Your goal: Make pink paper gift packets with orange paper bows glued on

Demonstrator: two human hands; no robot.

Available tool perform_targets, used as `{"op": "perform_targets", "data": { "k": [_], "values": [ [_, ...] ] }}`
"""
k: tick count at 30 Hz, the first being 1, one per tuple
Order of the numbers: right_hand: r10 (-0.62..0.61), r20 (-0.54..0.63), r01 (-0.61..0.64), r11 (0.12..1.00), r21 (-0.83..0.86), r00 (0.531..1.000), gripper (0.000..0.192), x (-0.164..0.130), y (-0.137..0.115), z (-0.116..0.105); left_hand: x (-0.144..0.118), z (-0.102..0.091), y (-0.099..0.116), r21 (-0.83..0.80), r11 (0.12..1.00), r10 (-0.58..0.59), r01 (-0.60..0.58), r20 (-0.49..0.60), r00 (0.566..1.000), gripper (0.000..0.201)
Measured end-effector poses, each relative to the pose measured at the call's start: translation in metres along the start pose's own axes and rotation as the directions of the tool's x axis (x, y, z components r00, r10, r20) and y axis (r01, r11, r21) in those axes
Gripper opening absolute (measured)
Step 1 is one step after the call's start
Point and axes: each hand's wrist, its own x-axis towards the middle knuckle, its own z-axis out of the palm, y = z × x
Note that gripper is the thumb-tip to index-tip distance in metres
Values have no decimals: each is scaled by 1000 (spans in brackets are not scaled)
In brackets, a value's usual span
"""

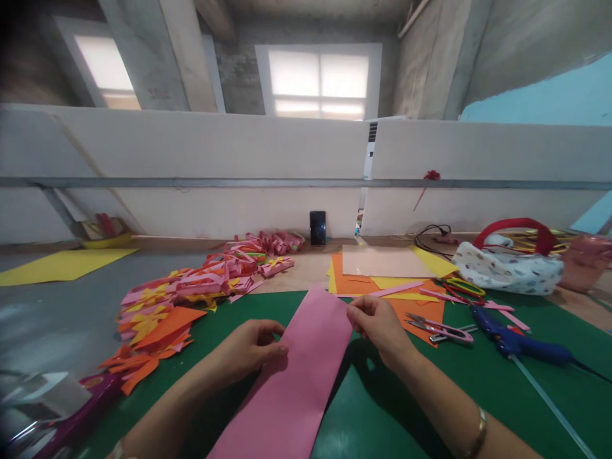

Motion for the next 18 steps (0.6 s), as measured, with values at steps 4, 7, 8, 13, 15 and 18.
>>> {"op": "perform_targets", "data": {
  "k": [4, 7, 8, 13, 15, 18],
  "values": [
    [3, -1, -3, 999, -52, 1000, 13, -3, 1, 5, 5, 9, 0, -108, 994, 6, -9, -31, 1000, 23],
    [-2, -20, 0, 997, -76, 1000, 11, -3, 3, 6, 7, 12, -2, -146, 989, 14, -22, -61, 998, 18],
    [-4, -27, 2, 997, -82, 1000, 11, -2, 4, 6, 7, 12, -3, -152, 988, 15, -25, -63, 998, 17],
    [6, -56, -13, 992, -123, 998, 8, 1, 8, 7, 7, 12, -7, -171, 985, 3, -8, -31, 1000, 13],
    [12, -62, -21, 990, -140, 998, 8, 1, 8, 9, 6, 13, -6, -181, 984, -11, 9, -12, 1000, 13],
    [14, -48, -21, 988, -156, 999, 8, -4, 6, 13, 4, 15, -1, -215, 976, -12, 8, -18, 1000, 18]
  ]
}}
